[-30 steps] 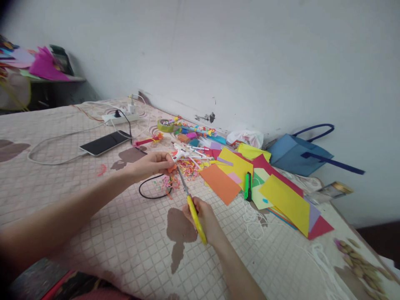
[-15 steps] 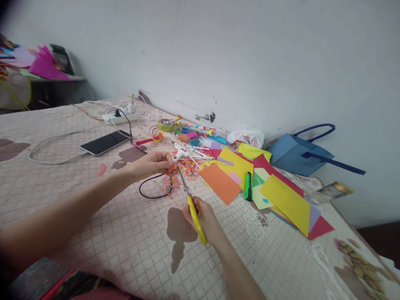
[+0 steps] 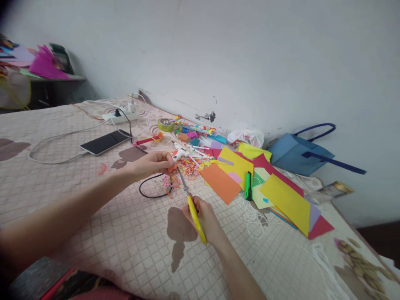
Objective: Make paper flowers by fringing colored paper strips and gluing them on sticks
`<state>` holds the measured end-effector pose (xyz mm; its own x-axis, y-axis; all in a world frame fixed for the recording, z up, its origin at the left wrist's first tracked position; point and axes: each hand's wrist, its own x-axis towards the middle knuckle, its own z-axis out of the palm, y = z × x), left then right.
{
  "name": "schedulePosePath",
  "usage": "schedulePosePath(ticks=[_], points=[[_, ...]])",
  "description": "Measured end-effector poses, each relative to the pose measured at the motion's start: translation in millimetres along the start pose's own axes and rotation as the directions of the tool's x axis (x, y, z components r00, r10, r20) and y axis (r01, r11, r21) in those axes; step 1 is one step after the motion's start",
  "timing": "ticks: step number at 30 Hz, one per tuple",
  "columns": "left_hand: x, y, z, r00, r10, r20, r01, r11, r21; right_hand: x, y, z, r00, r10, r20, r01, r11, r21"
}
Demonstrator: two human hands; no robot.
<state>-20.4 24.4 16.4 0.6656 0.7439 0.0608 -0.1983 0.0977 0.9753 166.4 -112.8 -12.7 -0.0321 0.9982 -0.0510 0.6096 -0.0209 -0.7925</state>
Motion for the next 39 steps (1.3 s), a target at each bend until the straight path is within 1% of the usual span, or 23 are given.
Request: schedulePosePath(ticks=[6,13,16,19,22,24,27,30,35,39], points=[[0,0,0.9,1.000,-0.013,-0.018,0.013,1.000,0.005,0,4,1,1.000,0.001,-0.016,0.000,1.000,0.016],[0,1,1.1,1.000,-0.014,-0.007,0.014,1.000,0.004,0,6,3,0.999,0.034,0.000,-0.034,0.994,0.105],[0,0,1.3,1.000,-0.003,-0.006,0.003,1.000,-0.006,2,9,4,0.999,0.053,0.007,-0.054,0.987,0.155],[0,-1,1.8,1.000,-0.001,-0.003,0.001,1.000,-0.019,4,13,6,0.995,0.098,0.015,-0.099,0.973,0.211],[-1,-4,4.9,0.999,-0.001,-0.038,0.001,1.000,-0.001,6,18,8,0.991,0.133,0.003,-0.127,0.943,0.309],[-2,-7,9.0,0.998,-0.011,-0.055,0.011,1.000,0.011,8,20,8,0.991,0.132,0.004,-0.123,0.911,0.393],[-4,-12,16.6,0.998,-0.047,-0.037,0.046,0.999,-0.019,9,20,9,0.993,0.114,0.016,-0.107,0.864,0.492],[-6,-17,22.1,0.994,-0.106,-0.018,0.104,0.989,-0.101,9,18,9,0.991,0.131,0.027,-0.124,0.826,0.550],[-8,-19,27.9,0.973,-0.228,-0.034,0.216,0.955,-0.202,10,15,9,0.986,0.165,0.016,-0.141,0.781,0.608],[-10,-19,33.8,0.959,-0.278,-0.046,0.259,0.933,-0.248,10,14,8,0.988,0.149,0.040,-0.139,0.755,0.641]])
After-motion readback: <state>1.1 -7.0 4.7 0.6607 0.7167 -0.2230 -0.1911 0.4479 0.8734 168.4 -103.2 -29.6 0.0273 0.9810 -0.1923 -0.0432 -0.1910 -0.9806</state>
